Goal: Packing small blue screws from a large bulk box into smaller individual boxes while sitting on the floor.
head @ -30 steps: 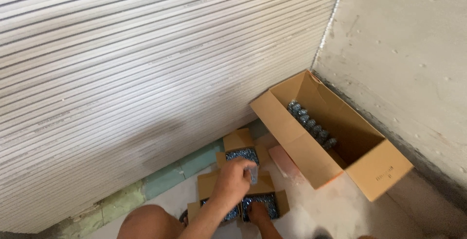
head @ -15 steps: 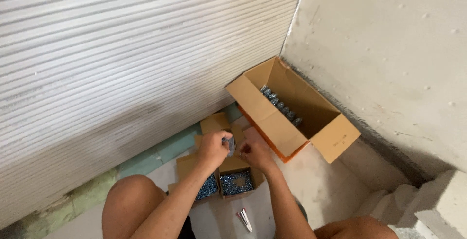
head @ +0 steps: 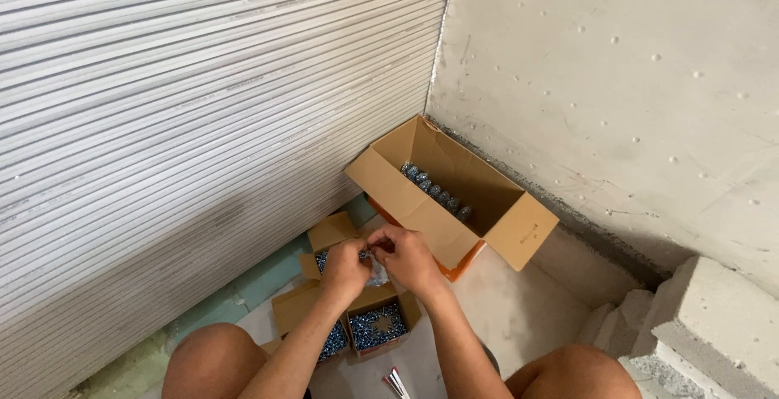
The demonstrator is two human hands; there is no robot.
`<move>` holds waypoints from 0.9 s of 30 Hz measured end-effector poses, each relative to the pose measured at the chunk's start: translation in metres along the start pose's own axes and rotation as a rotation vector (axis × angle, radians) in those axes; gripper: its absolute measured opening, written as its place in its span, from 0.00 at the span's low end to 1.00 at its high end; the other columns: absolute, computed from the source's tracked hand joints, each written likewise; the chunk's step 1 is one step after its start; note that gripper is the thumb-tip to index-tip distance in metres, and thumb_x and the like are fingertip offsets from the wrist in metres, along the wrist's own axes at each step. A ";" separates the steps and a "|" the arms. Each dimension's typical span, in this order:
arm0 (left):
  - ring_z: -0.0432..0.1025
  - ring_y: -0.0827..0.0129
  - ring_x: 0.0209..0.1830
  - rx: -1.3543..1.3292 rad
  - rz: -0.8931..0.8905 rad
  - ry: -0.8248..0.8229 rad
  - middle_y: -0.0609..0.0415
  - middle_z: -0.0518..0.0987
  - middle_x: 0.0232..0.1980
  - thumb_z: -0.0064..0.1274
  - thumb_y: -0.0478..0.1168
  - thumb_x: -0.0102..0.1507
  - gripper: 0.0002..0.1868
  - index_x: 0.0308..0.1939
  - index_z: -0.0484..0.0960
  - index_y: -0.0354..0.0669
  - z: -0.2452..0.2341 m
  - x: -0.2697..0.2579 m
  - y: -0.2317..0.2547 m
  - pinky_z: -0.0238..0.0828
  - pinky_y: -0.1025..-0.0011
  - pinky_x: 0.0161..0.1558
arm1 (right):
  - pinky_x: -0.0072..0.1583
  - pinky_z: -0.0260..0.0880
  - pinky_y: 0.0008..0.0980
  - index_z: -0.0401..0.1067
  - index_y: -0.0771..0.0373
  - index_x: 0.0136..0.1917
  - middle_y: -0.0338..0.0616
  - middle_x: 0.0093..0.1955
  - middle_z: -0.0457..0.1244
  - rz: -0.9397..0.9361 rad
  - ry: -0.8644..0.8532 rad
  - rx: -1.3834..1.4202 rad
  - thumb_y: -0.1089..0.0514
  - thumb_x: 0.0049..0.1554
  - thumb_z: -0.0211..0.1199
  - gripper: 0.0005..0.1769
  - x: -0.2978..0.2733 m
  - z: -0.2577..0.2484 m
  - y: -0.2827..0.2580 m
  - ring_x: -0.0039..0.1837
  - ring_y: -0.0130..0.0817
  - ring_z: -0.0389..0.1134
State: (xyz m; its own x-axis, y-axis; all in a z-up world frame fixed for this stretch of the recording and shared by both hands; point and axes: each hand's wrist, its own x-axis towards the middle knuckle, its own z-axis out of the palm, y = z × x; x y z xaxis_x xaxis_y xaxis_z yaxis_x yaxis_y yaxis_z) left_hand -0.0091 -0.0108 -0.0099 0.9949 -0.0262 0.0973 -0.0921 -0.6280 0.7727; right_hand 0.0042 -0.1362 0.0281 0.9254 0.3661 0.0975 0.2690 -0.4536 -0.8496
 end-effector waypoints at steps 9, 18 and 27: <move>0.71 0.47 0.34 -0.009 -0.074 0.009 0.40 0.76 0.29 0.46 0.32 0.51 0.06 0.29 0.78 0.34 -0.002 0.002 -0.005 0.67 0.61 0.35 | 0.48 0.67 0.42 0.69 0.67 0.42 0.55 0.41 0.64 -0.083 0.002 -0.056 0.69 0.47 0.55 0.08 0.003 0.003 -0.005 0.47 0.47 0.65; 0.71 0.47 0.34 0.022 -0.104 0.011 0.38 0.76 0.30 0.46 0.30 0.52 0.06 0.30 0.77 0.33 0.000 0.004 -0.010 0.67 0.62 0.34 | 0.47 0.67 0.40 0.71 0.65 0.41 0.52 0.41 0.65 -0.074 -0.008 -0.091 0.69 0.46 0.56 0.08 0.012 0.008 0.001 0.47 0.47 0.66; 0.70 0.48 0.39 -0.041 -0.176 0.018 0.40 0.76 0.34 0.48 0.30 0.52 0.08 0.34 0.78 0.34 -0.008 0.005 -0.002 0.67 0.61 0.38 | 0.48 0.68 0.40 0.70 0.63 0.44 0.53 0.43 0.65 -0.010 -0.020 -0.102 0.67 0.46 0.55 0.10 0.022 0.015 0.005 0.48 0.45 0.65</move>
State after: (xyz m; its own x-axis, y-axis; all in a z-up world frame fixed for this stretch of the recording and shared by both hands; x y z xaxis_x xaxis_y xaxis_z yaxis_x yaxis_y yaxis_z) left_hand -0.0046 -0.0033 -0.0060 0.9949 0.0959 -0.0305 0.0815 -0.5896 0.8036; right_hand 0.0221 -0.1189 0.0181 0.9175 0.3863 0.0943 0.3045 -0.5299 -0.7915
